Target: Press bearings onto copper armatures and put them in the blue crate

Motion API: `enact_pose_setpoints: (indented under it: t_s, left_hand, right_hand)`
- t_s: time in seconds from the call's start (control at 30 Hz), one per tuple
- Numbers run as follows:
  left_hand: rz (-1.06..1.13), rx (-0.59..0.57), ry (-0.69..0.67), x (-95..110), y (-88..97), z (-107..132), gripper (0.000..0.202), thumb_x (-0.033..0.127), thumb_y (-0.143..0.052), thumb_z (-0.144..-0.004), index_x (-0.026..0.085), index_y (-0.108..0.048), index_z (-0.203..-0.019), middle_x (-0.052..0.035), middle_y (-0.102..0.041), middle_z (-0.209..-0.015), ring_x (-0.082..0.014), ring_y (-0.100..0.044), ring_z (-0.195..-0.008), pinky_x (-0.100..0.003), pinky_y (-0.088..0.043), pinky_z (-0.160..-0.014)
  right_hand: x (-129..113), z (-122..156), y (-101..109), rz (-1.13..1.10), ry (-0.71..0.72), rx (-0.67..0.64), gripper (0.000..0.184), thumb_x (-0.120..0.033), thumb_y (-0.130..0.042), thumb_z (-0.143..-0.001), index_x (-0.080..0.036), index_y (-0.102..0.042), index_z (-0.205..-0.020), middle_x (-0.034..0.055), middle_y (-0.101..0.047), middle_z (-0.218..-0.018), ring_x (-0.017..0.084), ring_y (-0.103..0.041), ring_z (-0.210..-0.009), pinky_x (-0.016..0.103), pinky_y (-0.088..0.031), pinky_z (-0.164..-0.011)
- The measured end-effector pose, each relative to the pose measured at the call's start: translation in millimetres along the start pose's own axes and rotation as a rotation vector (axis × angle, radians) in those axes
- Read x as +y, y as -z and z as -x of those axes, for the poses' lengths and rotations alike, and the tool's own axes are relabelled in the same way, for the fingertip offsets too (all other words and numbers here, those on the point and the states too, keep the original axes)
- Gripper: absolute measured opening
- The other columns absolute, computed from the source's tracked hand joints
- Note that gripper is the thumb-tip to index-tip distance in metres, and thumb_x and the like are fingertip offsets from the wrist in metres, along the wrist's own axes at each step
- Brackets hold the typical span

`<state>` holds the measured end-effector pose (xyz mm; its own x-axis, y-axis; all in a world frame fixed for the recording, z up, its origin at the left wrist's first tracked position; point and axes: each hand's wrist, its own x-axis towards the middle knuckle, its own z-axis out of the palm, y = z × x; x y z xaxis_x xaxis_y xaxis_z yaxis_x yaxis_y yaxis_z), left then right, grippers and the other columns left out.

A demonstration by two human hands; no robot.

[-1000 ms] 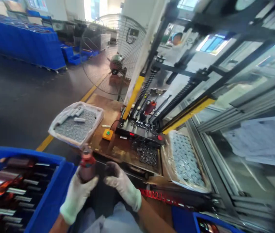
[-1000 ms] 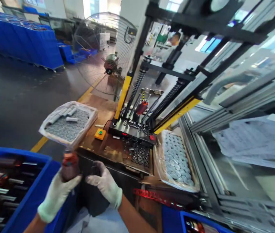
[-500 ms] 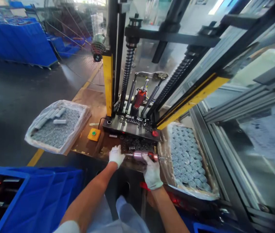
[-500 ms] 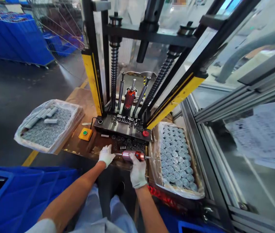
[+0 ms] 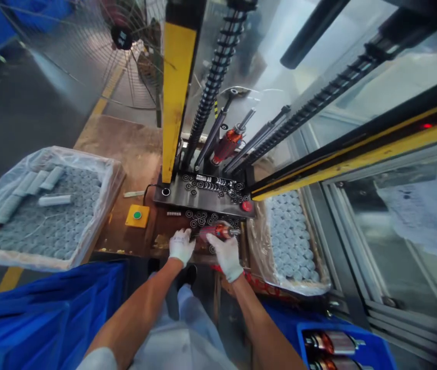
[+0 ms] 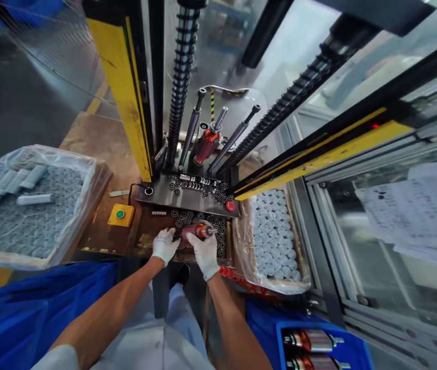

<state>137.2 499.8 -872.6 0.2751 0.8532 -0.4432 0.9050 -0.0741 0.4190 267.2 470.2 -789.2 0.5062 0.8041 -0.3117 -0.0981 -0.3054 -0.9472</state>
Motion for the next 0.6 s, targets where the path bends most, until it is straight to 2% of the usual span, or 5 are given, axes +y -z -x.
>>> enact_pose_setpoints:
  t_s: [0.13,0.3,0.47,0.53,0.6]
  left_hand:
    - [0.022,-0.043,0.016,0,3.6,0,0.030,0.029,-0.051,-0.089,0.020,-0.063,-0.115,-0.0106,-0.064,-0.116,-0.0258,-0.058,-0.108,-0.036,-0.046,-0.087]
    - [0.014,-0.062,0.024,-4,2.2,-2,0.031,0.026,-0.048,-0.090,0.021,-0.061,-0.118,-0.0102,-0.062,-0.120,-0.0257,-0.056,-0.111,-0.036,-0.046,-0.088]
    - [-0.013,-0.054,0.011,0,2.6,1,0.036,0.031,-0.051,-0.089,0.019,-0.060,-0.122,-0.0140,-0.059,-0.123,-0.0271,-0.057,-0.109,-0.036,-0.048,-0.089]
    - [-0.021,-0.053,0.014,3,6.9,0,0.036,0.029,-0.054,-0.087,0.020,-0.062,-0.121,-0.0157,-0.056,-0.127,-0.0292,-0.056,-0.111,-0.039,-0.048,-0.090]
    - [-0.013,-0.060,-0.006,5,16.1,-4,0.035,0.025,-0.057,-0.084,0.019,-0.064,-0.118,-0.0161,-0.055,-0.130,-0.0315,-0.053,-0.118,-0.042,-0.046,-0.095]
  right_hand:
    - [-4,6,-19,0.269,0.087,-0.086,0.046,-0.027,-0.076,-0.063,-0.021,-0.060,-0.106,0.0038,-0.069,-0.100,0.021,-0.065,-0.090,0.037,-0.053,-0.089]
    - [4,6,-31,0.321,0.143,-0.139,0.044,-0.031,-0.074,-0.067,-0.021,-0.059,-0.107,0.0050,-0.067,-0.104,0.021,-0.064,-0.093,0.035,-0.053,-0.090]
    - [12,11,-27,0.239,0.081,-0.073,0.052,-0.029,-0.078,-0.064,-0.021,-0.059,-0.111,0.0046,-0.068,-0.104,0.021,-0.065,-0.093,0.036,-0.052,-0.090]
    - [15,15,-20,0.160,0.033,0.014,0.051,-0.030,-0.078,-0.064,-0.019,-0.060,-0.110,0.0054,-0.069,-0.102,0.022,-0.065,-0.092,0.037,-0.052,-0.090]
    - [19,16,-7,0.038,-0.031,0.156,0.044,-0.034,-0.078,-0.065,-0.016,-0.063,-0.102,0.0055,-0.071,-0.095,0.022,-0.065,-0.087,0.038,-0.053,-0.088]
